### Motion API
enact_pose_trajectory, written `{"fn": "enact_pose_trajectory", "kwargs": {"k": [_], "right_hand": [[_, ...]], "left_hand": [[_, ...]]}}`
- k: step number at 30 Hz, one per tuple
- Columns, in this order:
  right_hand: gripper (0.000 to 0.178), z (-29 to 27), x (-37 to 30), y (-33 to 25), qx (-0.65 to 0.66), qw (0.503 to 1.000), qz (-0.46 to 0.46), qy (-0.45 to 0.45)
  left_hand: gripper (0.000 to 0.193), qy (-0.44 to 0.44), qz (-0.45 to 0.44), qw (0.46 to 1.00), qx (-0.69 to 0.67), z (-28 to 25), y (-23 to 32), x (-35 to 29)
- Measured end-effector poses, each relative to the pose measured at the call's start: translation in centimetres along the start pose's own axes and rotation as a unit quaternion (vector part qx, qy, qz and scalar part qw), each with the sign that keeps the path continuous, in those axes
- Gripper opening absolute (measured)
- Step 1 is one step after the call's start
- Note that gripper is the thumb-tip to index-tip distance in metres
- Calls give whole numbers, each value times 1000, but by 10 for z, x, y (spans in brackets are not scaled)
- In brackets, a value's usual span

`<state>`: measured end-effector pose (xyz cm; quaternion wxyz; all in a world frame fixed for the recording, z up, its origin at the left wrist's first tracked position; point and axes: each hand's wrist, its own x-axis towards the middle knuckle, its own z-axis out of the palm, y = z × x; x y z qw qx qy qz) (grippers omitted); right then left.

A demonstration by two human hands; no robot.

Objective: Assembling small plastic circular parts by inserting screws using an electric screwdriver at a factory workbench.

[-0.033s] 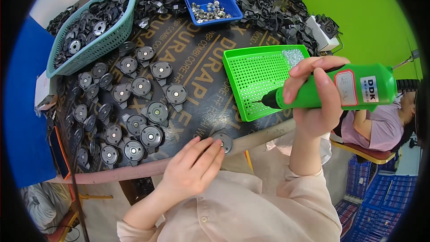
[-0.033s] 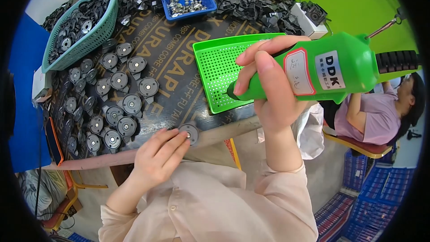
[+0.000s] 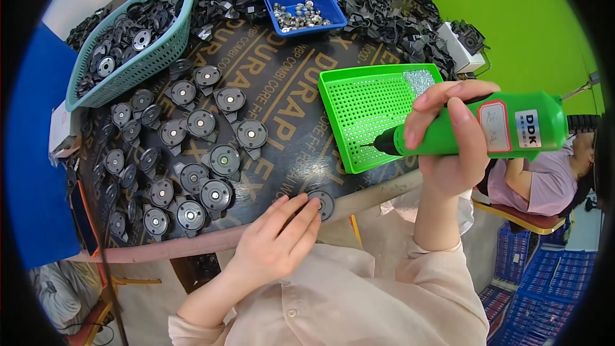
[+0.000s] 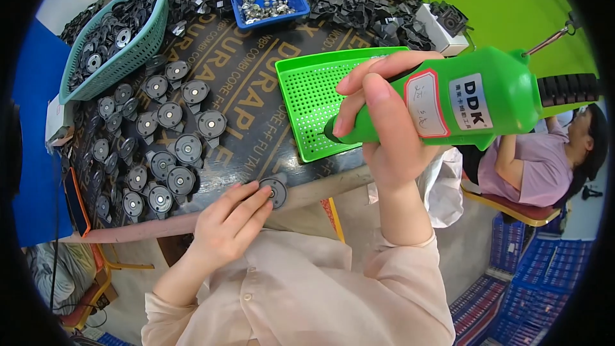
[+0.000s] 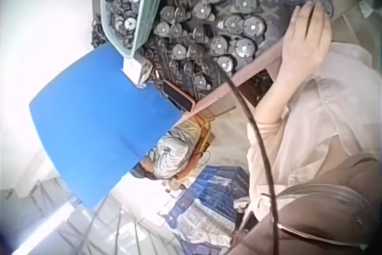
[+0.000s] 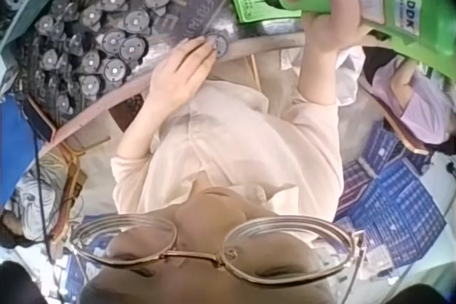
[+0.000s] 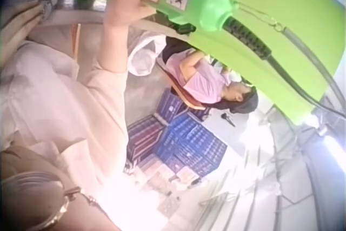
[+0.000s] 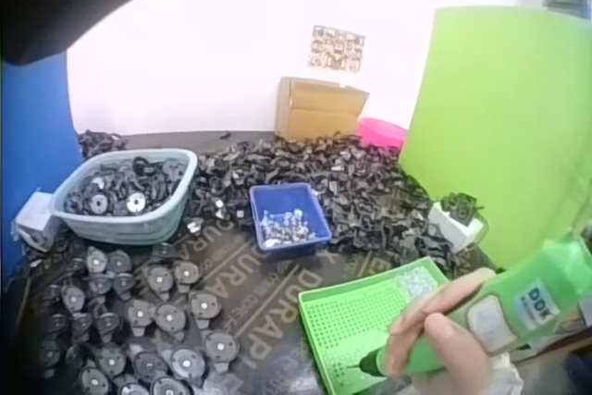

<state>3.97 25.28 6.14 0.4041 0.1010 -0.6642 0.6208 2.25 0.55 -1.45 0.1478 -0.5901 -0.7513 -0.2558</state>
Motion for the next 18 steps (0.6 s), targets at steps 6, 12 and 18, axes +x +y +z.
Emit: {"fn": "enact_pose_trajectory", "kwargs": {"k": [6,12,18], "right_hand": [[15,5,-3,-2,-13,999,33,15],[16,0,4,-16,-32,999,-4,-4],[23,11,-18,-56,108,989,-36,-91]], "left_hand": [[21,16,-76,988,-130,7,4,3],[34,93,-120,978,-143,24,7,-3],[34,97,-123,978,-142,27,8,2]]}}
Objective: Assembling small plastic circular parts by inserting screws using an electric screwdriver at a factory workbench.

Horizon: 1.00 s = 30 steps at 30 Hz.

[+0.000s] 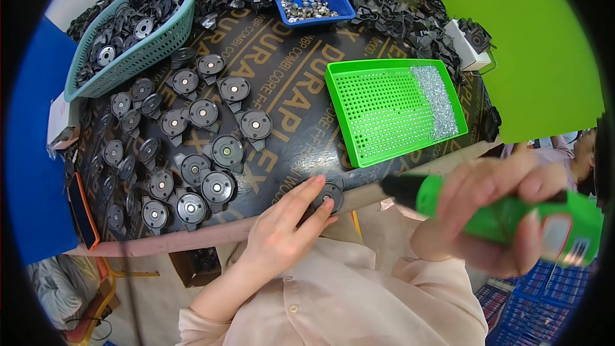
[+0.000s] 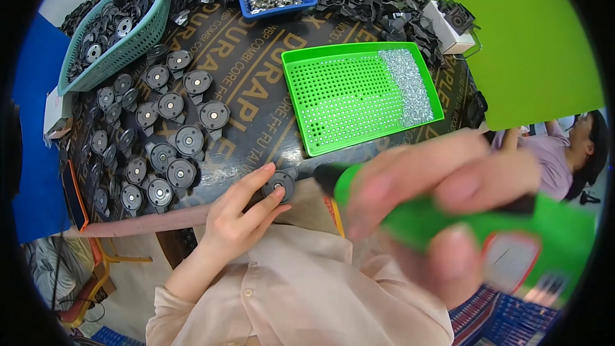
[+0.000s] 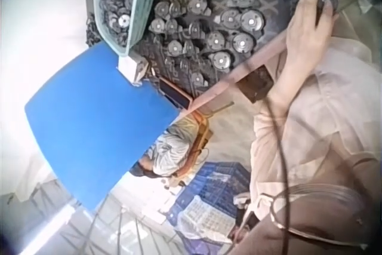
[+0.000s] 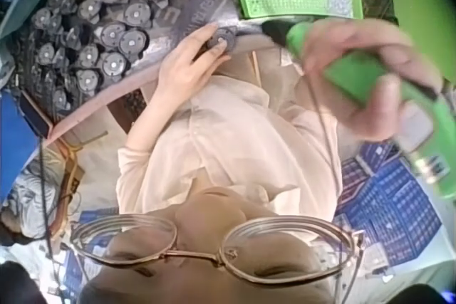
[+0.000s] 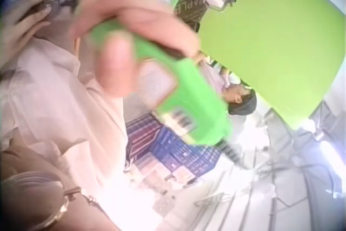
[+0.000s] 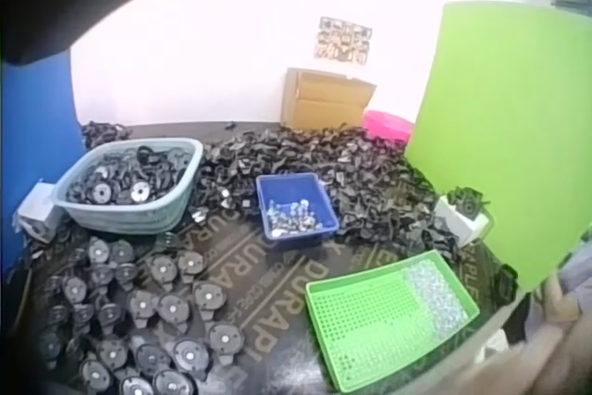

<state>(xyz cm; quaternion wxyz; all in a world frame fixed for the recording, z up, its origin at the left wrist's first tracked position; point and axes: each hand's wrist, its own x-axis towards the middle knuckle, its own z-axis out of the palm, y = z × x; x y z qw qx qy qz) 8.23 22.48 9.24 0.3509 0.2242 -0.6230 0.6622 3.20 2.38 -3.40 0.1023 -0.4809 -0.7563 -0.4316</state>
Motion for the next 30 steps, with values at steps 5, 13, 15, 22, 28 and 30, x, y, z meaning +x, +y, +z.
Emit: {"fn": "enact_pose_trajectory", "kwargs": {"k": [5,13,15,22,28,30], "right_hand": [[25,13,-15,6,-32,997,72,-23],[17,17,-13,4,-50,992,101,-48],[17,16,-14,6,-23,989,136,-56],[20,12,-3,2,29,999,24,21],[18,-19,5,39,-110,989,27,95],[17,-20,6,44,-108,988,35,106]], "left_hand": [[31,-2,13,1000,14,1,-2,1],[28,-6,20,1000,22,1,-1,0],[27,3,19,999,41,2,0,-2],[28,17,25,999,37,6,-4,-6],[29,26,20,998,47,7,-5,-8],[30,36,22,998,46,6,-5,-6]]}}
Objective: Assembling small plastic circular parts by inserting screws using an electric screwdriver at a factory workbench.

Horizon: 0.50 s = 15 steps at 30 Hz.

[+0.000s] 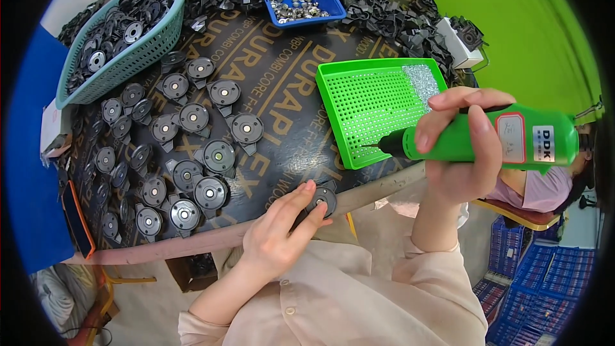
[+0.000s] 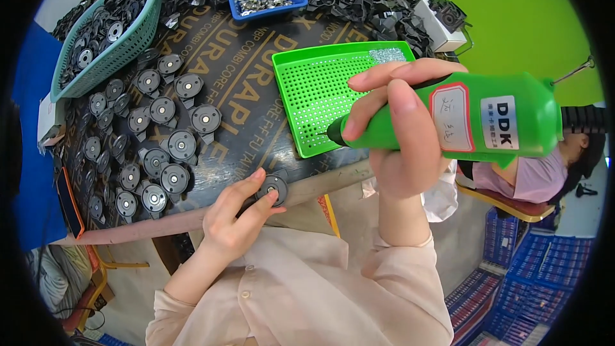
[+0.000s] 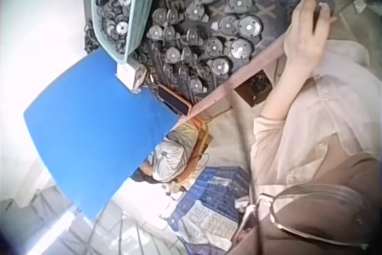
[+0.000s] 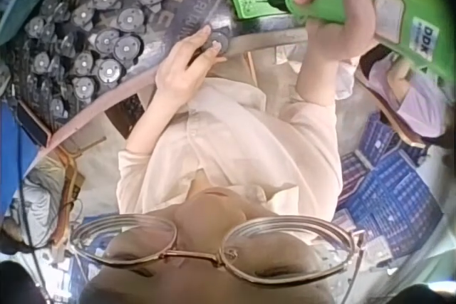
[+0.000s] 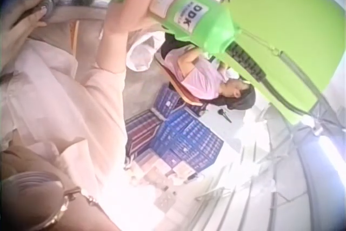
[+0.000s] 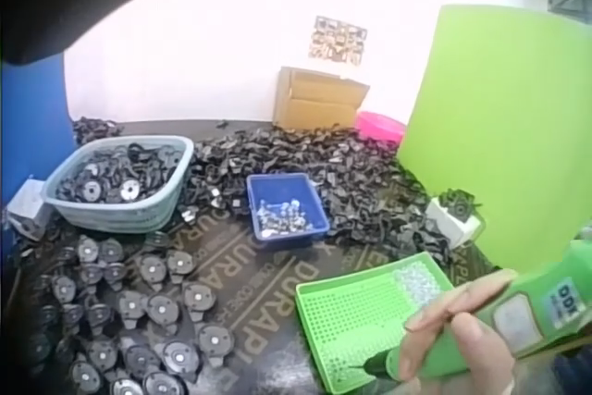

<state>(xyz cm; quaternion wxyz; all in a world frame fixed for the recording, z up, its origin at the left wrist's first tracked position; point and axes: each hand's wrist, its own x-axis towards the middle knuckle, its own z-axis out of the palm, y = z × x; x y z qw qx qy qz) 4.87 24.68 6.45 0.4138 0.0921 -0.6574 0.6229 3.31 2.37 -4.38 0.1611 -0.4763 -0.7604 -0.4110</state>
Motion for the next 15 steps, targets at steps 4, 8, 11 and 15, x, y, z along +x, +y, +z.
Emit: {"fn": "enact_pose_trajectory", "kwargs": {"k": [4,8,11,15], "right_hand": [[16,-4,-1,2,3,1000,7,-8],[17,-2,0,3,-12,1000,2,-23],[17,0,-3,2,20,1000,18,-9],[17,2,-2,1,-12,999,33,-11]], "left_hand": [[32,3,-4,1000,3,0,1,2],[32,2,-2,1000,2,0,1,2],[32,-1,-6,1000,1,0,1,1],[31,-1,-10,1000,-1,0,0,-1]]}}
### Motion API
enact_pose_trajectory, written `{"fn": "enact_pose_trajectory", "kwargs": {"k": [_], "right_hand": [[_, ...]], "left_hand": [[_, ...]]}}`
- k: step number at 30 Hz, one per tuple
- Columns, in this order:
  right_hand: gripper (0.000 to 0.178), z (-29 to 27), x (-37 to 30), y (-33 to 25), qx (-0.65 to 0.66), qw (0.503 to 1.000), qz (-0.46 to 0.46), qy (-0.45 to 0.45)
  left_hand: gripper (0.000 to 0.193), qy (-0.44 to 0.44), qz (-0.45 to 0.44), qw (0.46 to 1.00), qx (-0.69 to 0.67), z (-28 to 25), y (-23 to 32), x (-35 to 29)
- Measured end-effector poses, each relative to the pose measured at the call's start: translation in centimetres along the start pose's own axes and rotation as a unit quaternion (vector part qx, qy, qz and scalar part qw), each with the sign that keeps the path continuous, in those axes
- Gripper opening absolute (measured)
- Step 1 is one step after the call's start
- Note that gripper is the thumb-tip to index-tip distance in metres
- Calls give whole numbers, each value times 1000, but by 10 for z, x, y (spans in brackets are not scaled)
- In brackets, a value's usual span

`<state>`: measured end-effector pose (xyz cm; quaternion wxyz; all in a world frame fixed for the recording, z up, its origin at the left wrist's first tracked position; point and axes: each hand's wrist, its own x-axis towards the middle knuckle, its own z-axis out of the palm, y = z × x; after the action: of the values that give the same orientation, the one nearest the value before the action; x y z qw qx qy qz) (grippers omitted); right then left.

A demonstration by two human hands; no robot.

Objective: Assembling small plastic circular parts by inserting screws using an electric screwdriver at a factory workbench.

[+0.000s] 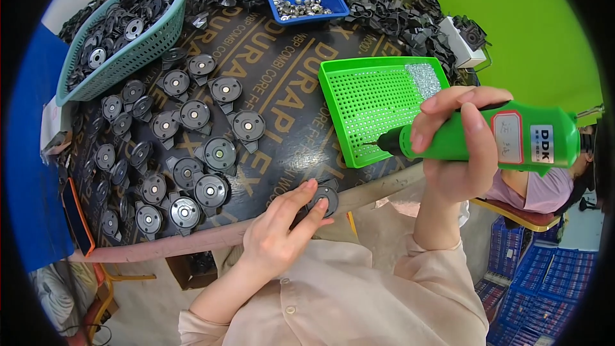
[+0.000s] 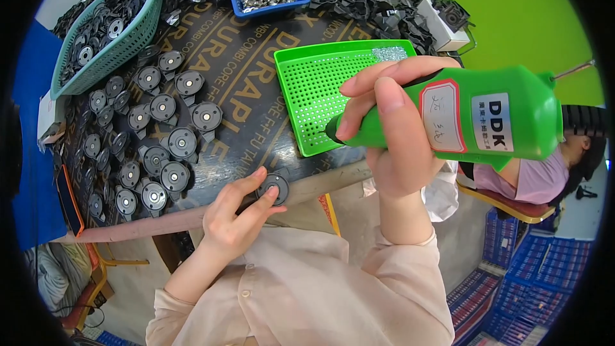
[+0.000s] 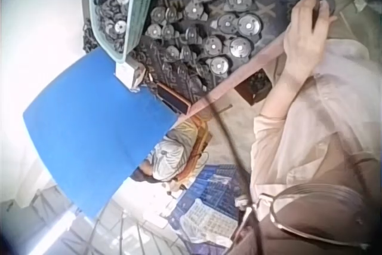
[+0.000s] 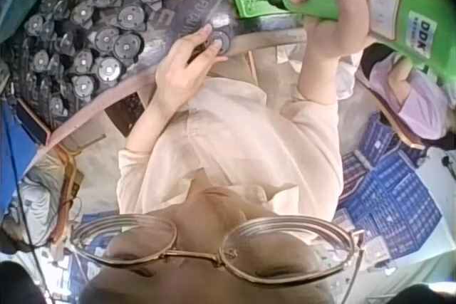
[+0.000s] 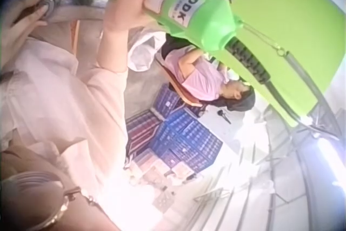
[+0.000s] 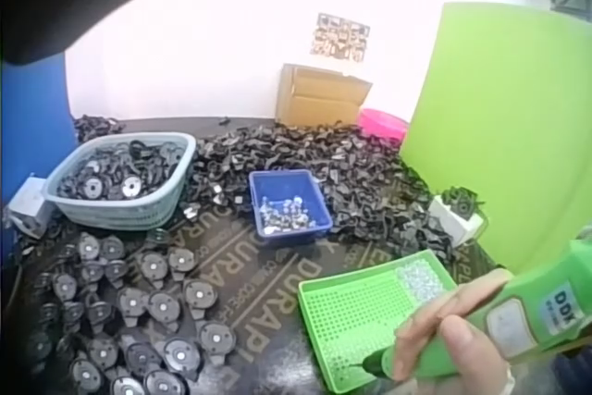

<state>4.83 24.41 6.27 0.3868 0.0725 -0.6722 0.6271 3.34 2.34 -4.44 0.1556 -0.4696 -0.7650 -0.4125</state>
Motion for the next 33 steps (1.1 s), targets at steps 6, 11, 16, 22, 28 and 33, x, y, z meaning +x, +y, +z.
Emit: {"fn": "enact_pose_trajectory", "kwargs": {"k": [6,11,16,22,28,33], "right_hand": [[19,3,1,-27,10,999,-21,45],[22,20,-22,-54,82,984,-11,-156],[22,35,-29,-49,90,973,86,-195],[24,41,-31,-48,130,970,55,-199],[26,38,-28,-49,91,973,52,-203],[30,41,-15,-47,58,940,29,-334]], "left_hand": [[46,3,-28,999,-26,-2,4,2],[31,-10,5,1000,1,-1,-1,3],[28,-17,2,1000,25,-8,-3,1],[25,-17,2,1000,12,-7,0,4],[22,-48,13,999,7,-10,1,9],[22,-72,13,997,8,-15,3,8]]}}
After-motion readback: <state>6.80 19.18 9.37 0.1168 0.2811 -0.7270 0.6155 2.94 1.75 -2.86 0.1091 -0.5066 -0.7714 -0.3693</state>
